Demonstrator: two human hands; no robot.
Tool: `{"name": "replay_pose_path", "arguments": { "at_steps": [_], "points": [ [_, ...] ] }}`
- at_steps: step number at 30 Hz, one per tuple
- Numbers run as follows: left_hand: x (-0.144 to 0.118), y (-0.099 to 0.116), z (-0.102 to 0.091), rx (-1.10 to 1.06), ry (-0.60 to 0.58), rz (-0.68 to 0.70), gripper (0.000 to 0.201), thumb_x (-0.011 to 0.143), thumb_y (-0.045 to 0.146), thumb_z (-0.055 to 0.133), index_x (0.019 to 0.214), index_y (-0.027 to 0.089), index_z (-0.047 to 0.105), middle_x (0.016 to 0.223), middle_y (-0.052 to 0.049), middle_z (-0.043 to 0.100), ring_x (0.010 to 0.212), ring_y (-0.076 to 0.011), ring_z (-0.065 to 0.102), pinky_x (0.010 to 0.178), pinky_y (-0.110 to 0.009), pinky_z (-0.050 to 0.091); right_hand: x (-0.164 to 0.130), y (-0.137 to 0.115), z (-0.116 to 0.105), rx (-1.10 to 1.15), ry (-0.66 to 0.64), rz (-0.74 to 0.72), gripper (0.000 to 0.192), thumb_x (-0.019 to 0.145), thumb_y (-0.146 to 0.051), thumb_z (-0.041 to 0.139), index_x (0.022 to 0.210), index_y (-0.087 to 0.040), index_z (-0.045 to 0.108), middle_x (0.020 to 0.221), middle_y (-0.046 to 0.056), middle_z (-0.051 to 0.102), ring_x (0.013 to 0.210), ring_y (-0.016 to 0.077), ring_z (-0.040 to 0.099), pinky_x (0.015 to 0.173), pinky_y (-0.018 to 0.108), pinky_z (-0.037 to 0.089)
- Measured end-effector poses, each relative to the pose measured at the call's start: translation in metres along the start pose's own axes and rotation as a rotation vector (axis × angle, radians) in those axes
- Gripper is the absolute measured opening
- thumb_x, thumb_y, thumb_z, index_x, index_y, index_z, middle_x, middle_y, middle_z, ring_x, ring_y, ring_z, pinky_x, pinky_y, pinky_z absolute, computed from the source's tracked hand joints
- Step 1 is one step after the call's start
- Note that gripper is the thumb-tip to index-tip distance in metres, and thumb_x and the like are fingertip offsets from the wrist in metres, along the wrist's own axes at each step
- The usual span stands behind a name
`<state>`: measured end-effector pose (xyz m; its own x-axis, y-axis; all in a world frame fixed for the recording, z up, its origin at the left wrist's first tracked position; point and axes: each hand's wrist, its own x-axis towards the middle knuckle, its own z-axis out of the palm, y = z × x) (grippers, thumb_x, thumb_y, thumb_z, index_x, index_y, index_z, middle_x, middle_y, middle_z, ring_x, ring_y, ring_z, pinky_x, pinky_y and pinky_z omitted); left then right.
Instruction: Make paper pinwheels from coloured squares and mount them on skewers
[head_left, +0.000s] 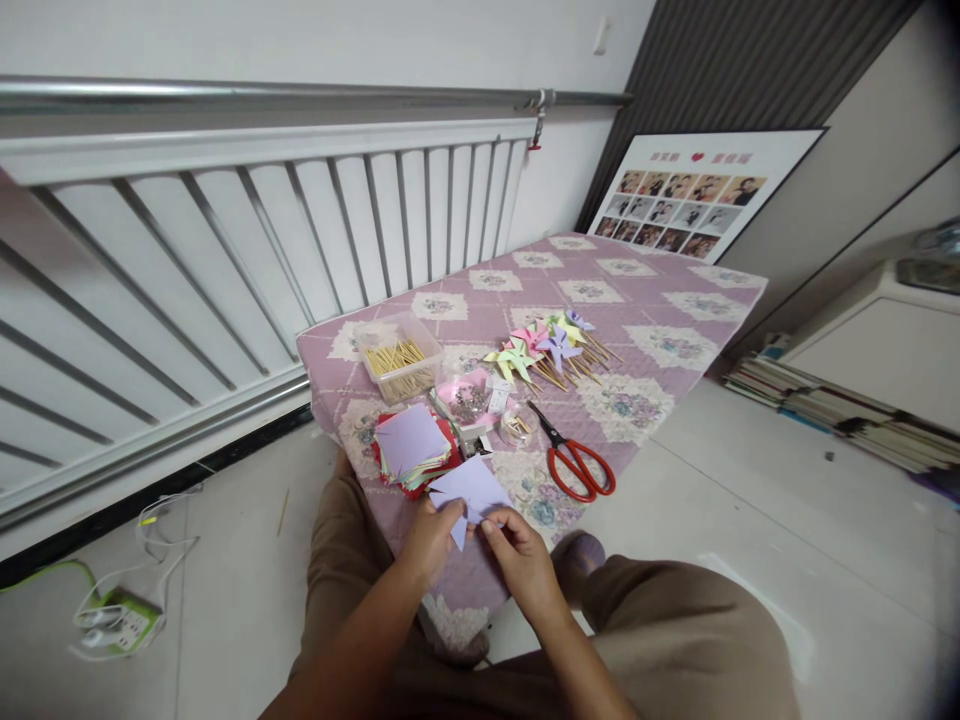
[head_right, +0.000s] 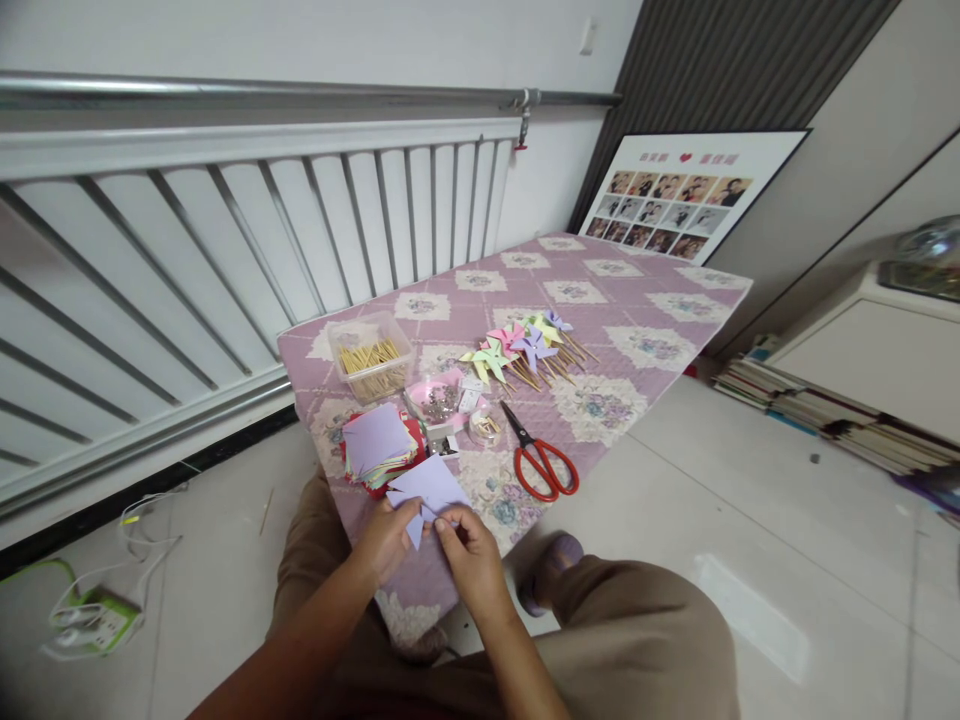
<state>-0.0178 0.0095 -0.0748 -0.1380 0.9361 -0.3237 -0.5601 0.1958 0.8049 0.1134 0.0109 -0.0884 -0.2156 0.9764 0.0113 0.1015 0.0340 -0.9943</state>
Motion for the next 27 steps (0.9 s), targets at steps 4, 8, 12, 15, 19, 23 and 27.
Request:
{"name": "replay_pose_path", "arguments": {
  "at_steps": [4, 8, 12, 15, 19, 23, 27],
  "points": [
    [0.002, -0.005, -0.003, -0.037, -0.017, 0.009, 0.013, 0.068, 0.026, 0.070, 0.075, 0.017, 0.063, 0.063, 0.003, 0.062, 0.055, -0.0109, 0.054, 0.055, -0.022, 0.043, 0.002, -0.001, 0.004, -0.001, 0.024, 0.032, 0.025, 0.084, -0.041, 0.059, 0.070, -0.021, 0.061, 0.069, 0.002, 0.067, 0.066, 0.0188, 0.057, 0.065, 0.029, 0.044],
    [0.003, -0.009, -0.006, -0.036, 0.010, -0.024, 0.025, 0.066, 0.029, 0.073, 0.087, 0.016, 0.065, 0.074, -0.001, 0.068, 0.063, -0.0140, 0.060, 0.063, -0.026, 0.046, 0.004, 0.003, 0.007, 0.004, 0.065, 0.063, 0.026, 0.084, -0.042, 0.058, 0.068, -0.021, 0.058, 0.065, 0.002, 0.067, 0.058, 0.0176, 0.056, 0.059, 0.028, 0.043],
    [0.004, -0.010, -0.007, -0.008, 0.011, -0.007, 0.026, 0.064, 0.029, 0.074, 0.084, 0.016, 0.066, 0.073, -0.002, 0.068, 0.064, -0.0147, 0.060, 0.064, -0.026, 0.046, 0.005, 0.008, 0.009, 0.006, 0.103, 0.085, 0.026, 0.083, -0.042, 0.059, 0.066, -0.022, 0.057, 0.061, 0.001, 0.066, 0.055, 0.0176, 0.056, 0.056, 0.028, 0.043],
    [0.005, -0.012, -0.008, 0.056, 0.027, 0.012, 0.022, 0.064, 0.027, 0.074, 0.081, 0.015, 0.066, 0.070, -0.001, 0.067, 0.062, -0.0144, 0.058, 0.062, -0.026, 0.045, 0.005, 0.010, 0.010, 0.014, 0.110, 0.092, 0.027, 0.082, -0.043, 0.059, 0.066, -0.022, 0.056, 0.062, 0.001, 0.067, 0.056, 0.0186, 0.059, 0.057, 0.029, 0.044],
    [0.008, -0.017, -0.011, 0.107, 0.036, 0.024, 0.023, 0.064, 0.026, 0.074, 0.083, 0.016, 0.067, 0.074, -0.003, 0.069, 0.064, -0.0153, 0.059, 0.062, -0.025, 0.046, 0.004, 0.008, 0.012, 0.014, 0.116, 0.095, 0.027, 0.082, -0.043, 0.059, 0.065, -0.022, 0.056, 0.061, 0.001, 0.068, 0.055, 0.0183, 0.058, 0.057, 0.029, 0.044],
    [0.010, -0.020, -0.012, 0.097, 0.059, -0.002, 0.027, 0.062, 0.027, 0.075, 0.085, 0.016, 0.068, 0.078, -0.005, 0.071, 0.067, -0.0172, 0.062, 0.063, -0.027, 0.047, 0.003, 0.004, 0.013, 0.014, 0.122, 0.088, 0.028, 0.082, -0.043, 0.059, 0.064, -0.022, 0.056, 0.060, 0.001, 0.067, 0.053, 0.0170, 0.055, 0.055, 0.028, 0.043],
    [0.009, -0.020, -0.012, 0.112, 0.057, 0.002, 0.022, 0.063, 0.026, 0.073, 0.083, 0.018, 0.068, 0.076, -0.003, 0.070, 0.066, -0.0167, 0.061, 0.063, -0.027, 0.047, 0.004, 0.001, 0.013, 0.017, 0.123, 0.080, 0.029, 0.081, -0.044, 0.059, 0.063, -0.022, 0.057, 0.060, 0.001, 0.067, 0.054, 0.0173, 0.055, 0.055, 0.028, 0.043]
  ]
}}
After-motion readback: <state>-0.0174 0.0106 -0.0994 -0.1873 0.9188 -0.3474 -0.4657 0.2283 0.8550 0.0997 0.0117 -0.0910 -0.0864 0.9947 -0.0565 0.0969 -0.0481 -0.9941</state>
